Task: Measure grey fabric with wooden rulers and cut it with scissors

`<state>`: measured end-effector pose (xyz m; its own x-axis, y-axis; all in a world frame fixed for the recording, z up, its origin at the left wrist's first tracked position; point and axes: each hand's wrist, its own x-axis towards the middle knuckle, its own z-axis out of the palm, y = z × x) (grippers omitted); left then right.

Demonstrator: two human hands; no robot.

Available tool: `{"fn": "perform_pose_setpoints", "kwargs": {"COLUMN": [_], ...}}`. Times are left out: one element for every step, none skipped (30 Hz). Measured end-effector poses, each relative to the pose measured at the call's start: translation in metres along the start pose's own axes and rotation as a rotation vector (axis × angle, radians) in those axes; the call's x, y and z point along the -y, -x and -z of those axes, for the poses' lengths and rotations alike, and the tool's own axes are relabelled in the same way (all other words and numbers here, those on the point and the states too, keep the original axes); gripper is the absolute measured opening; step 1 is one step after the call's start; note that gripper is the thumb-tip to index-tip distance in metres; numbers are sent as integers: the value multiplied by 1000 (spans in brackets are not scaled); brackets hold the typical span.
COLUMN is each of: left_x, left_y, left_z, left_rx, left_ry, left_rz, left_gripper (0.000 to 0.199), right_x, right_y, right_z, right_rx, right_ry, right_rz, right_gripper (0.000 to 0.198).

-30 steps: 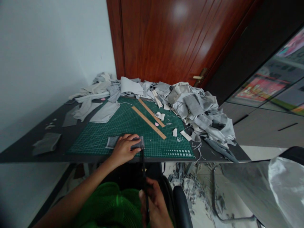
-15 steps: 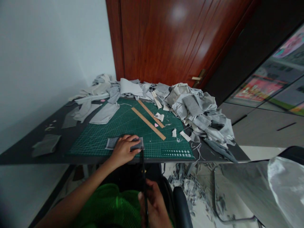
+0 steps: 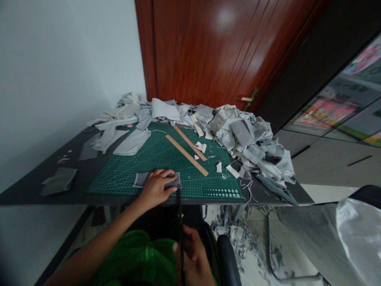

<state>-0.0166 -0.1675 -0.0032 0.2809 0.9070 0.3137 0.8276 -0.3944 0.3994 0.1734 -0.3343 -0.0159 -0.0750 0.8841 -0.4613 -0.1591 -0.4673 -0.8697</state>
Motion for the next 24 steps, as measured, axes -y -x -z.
{"fn": "perform_pose_setpoints", "kwargs": {"left_x": [0, 0, 0, 0, 0, 0, 0, 0, 0, 0, 0, -1, -1, -1, -1, -1, -2, -2, -2, -2, -2, -2, -2, -2], "left_y": [0, 0, 0, 0, 0, 1, 1, 1, 0, 0, 0, 0, 0, 0, 0, 0, 1, 1, 1, 2, 2, 2, 2, 2], "left_z": [0, 0, 0, 0, 0, 0, 0, 0, 0, 1, 2, 2, 3, 4, 4, 4, 3, 3, 3, 2, 2, 2, 2, 2], "left_rx": [0, -2, -3, -3, -4, -4, -3, 0, 4, 6, 9, 12, 13, 13, 12, 8, 2, -6, -15, -24, -33, -40, -44, -46], "left_ry": [4, 9, 17, 24, 30, 35, 37, 38, 38, 40, 41, 43, 44, 43, 42, 40, 39, 37, 36, 35, 34, 36, 39, 45], "left_rz": [1, 3, 6, 9, 11, 11, 9, 6, 5, 4, 5, 7, 8, 8, 7, 6, 5, 2, -1, -6, -12, -17, -21, -23], "left_gripper": [31, 31, 31, 31, 31, 31, 31, 32, 32, 33, 33, 34, 34, 35, 34, 34, 33, 32, 29, 26, 22, 19, 18, 17], "right_x": [0, 1, 1, 2, 3, 4, 4, 5, 5, 5, 4, 4, 3, 2, 1, 1, 0, 0, 0, 1, 2, 2, 4, 5], "right_y": [0, 0, 0, 0, 0, -1, -2, -3, -5, -7, -10, -12, -15, -17, -18, -19, -19, -18, -17, -15, -14, -13, -12, -12], "right_z": [0, -1, -1, 0, 0, 1, 3, 4, 5, 6, 7, 7, 7, 7, 7, 7, 7, 8, 9, 9, 10, 11, 11, 10], "right_rx": [-4, -7, -6, -1, 7, 17, 26, 32, 33, 33, 32, 34, 36, 38, 39, 41, 43, 44, 46, 50, 52, 55, 58, 62], "right_ry": [-7, -20, -38, -57, -75, -91, -104, -112, -116, -116, -112, -106, -97, -88, -82, -80, -84, -91, -99, -103, -100, -91, -77, -61], "right_rz": [-1, -1, -2, -7, -15, -26, -37, -45, -48, -48, -44, -38, -30, -22, -17, -16, -21, -32, -43, -50, -49, -42, -32, -19], "right_gripper": [77, 77, 77, 76, 75, 74, 73, 72, 71, 70, 70, 70, 71, 72, 73, 74, 75, 75, 74, 74, 73, 72, 71, 71]}}
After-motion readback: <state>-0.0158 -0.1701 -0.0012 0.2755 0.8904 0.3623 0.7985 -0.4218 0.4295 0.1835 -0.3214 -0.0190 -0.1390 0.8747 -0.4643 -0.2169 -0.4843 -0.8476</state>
